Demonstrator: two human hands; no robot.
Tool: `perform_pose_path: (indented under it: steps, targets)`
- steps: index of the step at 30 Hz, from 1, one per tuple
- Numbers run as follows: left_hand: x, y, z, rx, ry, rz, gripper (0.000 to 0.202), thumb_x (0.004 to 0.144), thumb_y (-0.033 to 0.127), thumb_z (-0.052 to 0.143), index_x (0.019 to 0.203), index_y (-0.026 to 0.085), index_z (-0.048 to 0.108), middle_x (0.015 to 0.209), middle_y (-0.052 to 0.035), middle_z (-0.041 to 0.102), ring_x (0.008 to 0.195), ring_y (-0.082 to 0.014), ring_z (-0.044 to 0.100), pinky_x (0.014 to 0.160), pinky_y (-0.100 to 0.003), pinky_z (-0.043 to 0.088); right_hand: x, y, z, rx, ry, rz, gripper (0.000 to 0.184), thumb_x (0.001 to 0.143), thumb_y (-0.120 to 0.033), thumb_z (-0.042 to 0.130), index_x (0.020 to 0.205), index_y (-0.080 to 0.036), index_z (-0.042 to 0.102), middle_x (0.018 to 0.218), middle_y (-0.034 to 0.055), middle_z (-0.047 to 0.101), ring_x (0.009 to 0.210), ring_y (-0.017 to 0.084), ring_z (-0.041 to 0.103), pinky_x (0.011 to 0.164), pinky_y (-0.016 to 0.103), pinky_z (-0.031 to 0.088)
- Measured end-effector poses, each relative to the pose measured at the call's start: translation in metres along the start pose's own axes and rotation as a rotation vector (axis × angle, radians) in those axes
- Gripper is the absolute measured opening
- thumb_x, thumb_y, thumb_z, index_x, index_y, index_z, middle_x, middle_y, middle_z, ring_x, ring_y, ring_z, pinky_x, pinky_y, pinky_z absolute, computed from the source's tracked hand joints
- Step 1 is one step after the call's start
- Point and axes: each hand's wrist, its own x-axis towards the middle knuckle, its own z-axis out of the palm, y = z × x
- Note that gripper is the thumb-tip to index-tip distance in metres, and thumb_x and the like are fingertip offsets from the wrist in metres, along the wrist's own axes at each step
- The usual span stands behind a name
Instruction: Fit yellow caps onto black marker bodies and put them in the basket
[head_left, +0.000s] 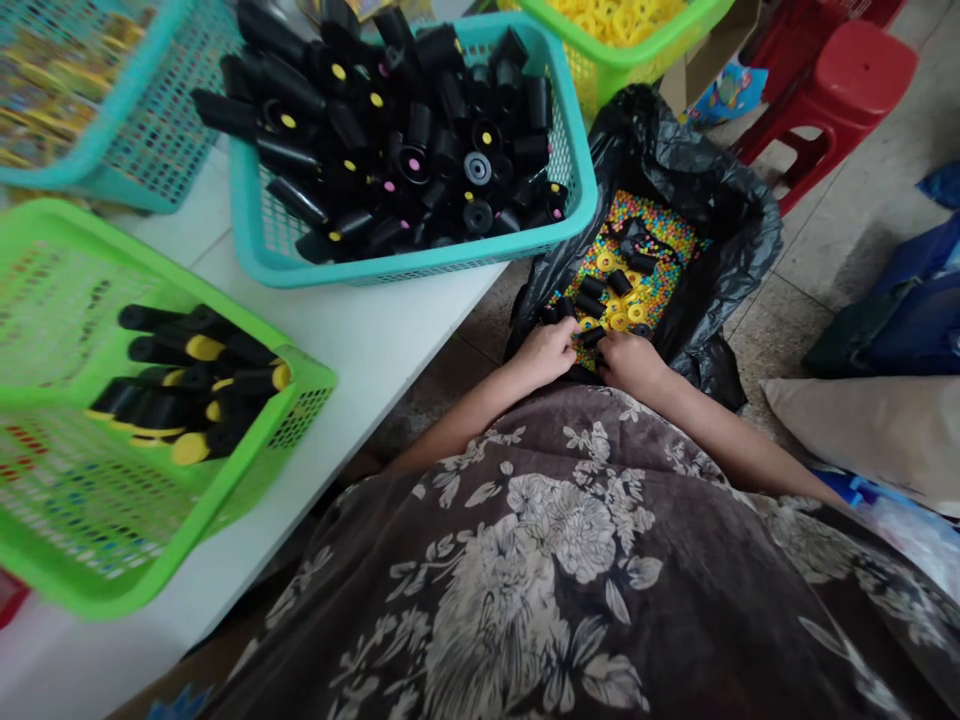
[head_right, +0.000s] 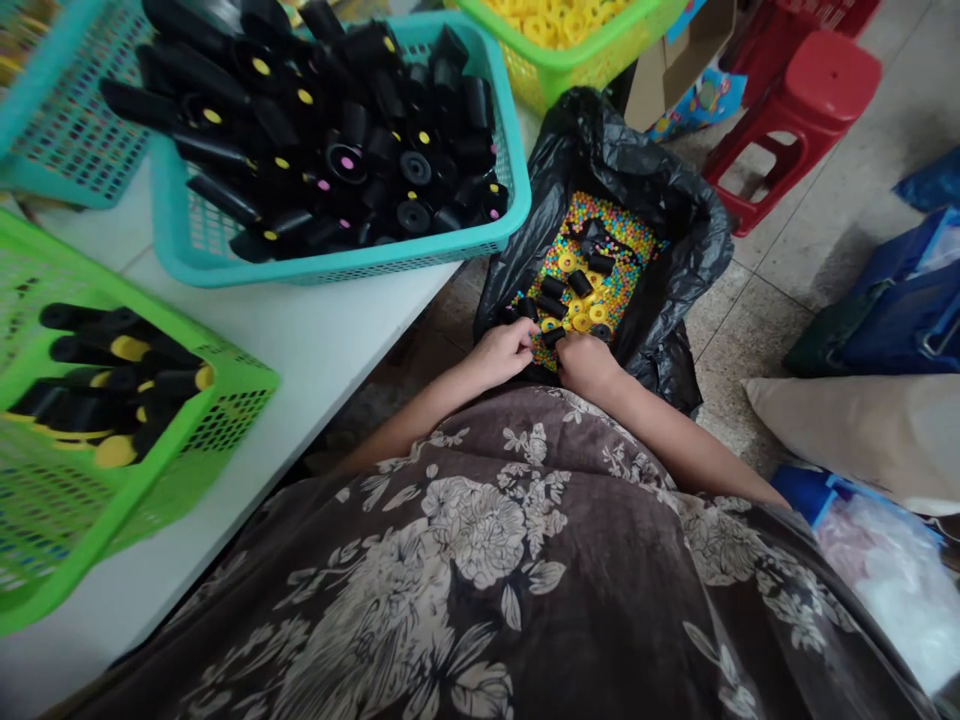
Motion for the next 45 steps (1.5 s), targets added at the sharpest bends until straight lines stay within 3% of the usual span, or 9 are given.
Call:
perform_pose_path:
  steps: [4,13,18,28,32,35,39,42,45]
  targets:
    - [0.001,0.001,0.005,-0.214,-0.019,-0.065,0.031,0.071,-0.001,0.059,0.093,0.021,0.062,0.078,0.0011,0.073,0.076,-0.0178,0.07,0.079,-0.03,0.054,0.012,-0.001,0.005,0.066,0.03,0.061,0.03,0.088,-0.012,0.061,0.115,-0.005,0.074,0.118,0.028,0.075,0.11,0.036,0.073,0.096,0.04,0.054]
    - [-0.007,0.017,-0.008,-0.65,0.104,0.025,0.029,0.074,0.024,0.083,0.1,0.017,0.071,0.102,-0.0038,0.075,0.09,-0.015,0.068,0.075,-0.024,0.051,0.006,0.018,0.027,0.97,0.527,0.016,0.039,0.076,-0.053,0.085,0.096,-0.024,0.07,0.09,0.0031,0.074,0.086,0.024,0.069,0.087,0.04,0.056]
    - [0.001,0.018,-0.007,-0.833,0.072,-0.022,0.033,0.075,0.032,0.085,0.101,0.016,0.071,0.094,-0.0027,0.074,0.082,-0.0143,0.066,0.073,-0.027,0.055,0.013,0.026,0.0,0.765,0.492,-0.039,0.041,0.079,-0.058,0.083,0.101,-0.024,0.075,0.098,0.007,0.075,0.094,0.027,0.069,0.092,0.042,0.055]
    - [-0.003,-0.002,-0.002,-0.658,0.271,0.04,0.038,0.071,0.035,0.088,0.101,0.016,0.076,0.096,-0.0036,0.073,0.087,-0.016,0.066,0.075,-0.026,0.052,0.02,0.019,-0.018,-0.101,0.022,0.1,0.029,0.091,-0.015,0.058,0.109,-0.007,0.079,0.119,0.0314,0.073,0.122,0.046,0.06,0.097,0.058,0.048]
    - [-0.003,-0.004,0.0,-0.629,0.263,0.082,0.041,0.071,0.04,0.09,0.099,0.016,0.074,0.098,-0.0046,0.073,0.086,-0.0159,0.066,0.072,-0.026,0.051,0.015,0.017,-0.012,-0.135,0.108,0.116,0.032,0.093,-0.014,0.052,0.109,-0.006,0.078,0.116,0.0295,0.075,0.119,0.042,0.063,0.096,0.053,0.05]
    - [-0.003,-0.002,0.004,-0.7,0.215,0.076,0.043,0.073,0.043,0.09,0.099,0.016,0.069,0.091,-0.0022,0.071,0.079,-0.0138,0.063,0.069,-0.025,0.05,0.015,0.033,-0.004,0.059,0.323,0.124,0.029,0.09,-0.021,0.058,0.108,-0.011,0.079,0.113,0.0225,0.077,0.113,0.037,0.068,0.096,0.047,0.053]
    - [-0.001,0.003,0.011,-0.73,0.198,0.071,0.046,0.069,0.044,0.093,0.093,0.017,0.064,0.082,0.0019,0.065,0.073,-0.0115,0.058,0.068,-0.024,0.048,0.017,0.046,0.004,0.749,0.598,0.076,0.022,0.09,-0.028,0.063,0.104,-0.019,0.078,0.092,0.0076,0.078,0.083,0.024,0.071,0.08,0.038,0.057]
    - [0.001,0.006,0.012,-0.705,0.191,0.075,0.049,0.065,0.045,0.096,0.088,0.017,0.064,0.079,0.0028,0.064,0.071,-0.0103,0.055,0.067,-0.024,0.045,0.015,0.038,0.002,1.263,0.524,-0.041,0.029,0.082,-0.044,0.081,0.101,-0.022,0.076,0.08,0.0018,0.074,0.065,0.016,0.065,0.061,0.03,0.052]
    - [0.001,0.009,0.011,-0.706,0.18,0.07,0.053,0.061,0.049,0.099,0.084,0.016,0.064,0.075,0.0037,0.064,0.067,-0.0093,0.053,0.064,-0.024,0.043,0.013,0.023,-0.002,1.451,0.41,-0.094,0.043,0.069,-0.054,0.093,0.091,-0.022,0.076,0.079,0.002,0.075,0.065,0.015,0.064,0.059,0.029,0.051]
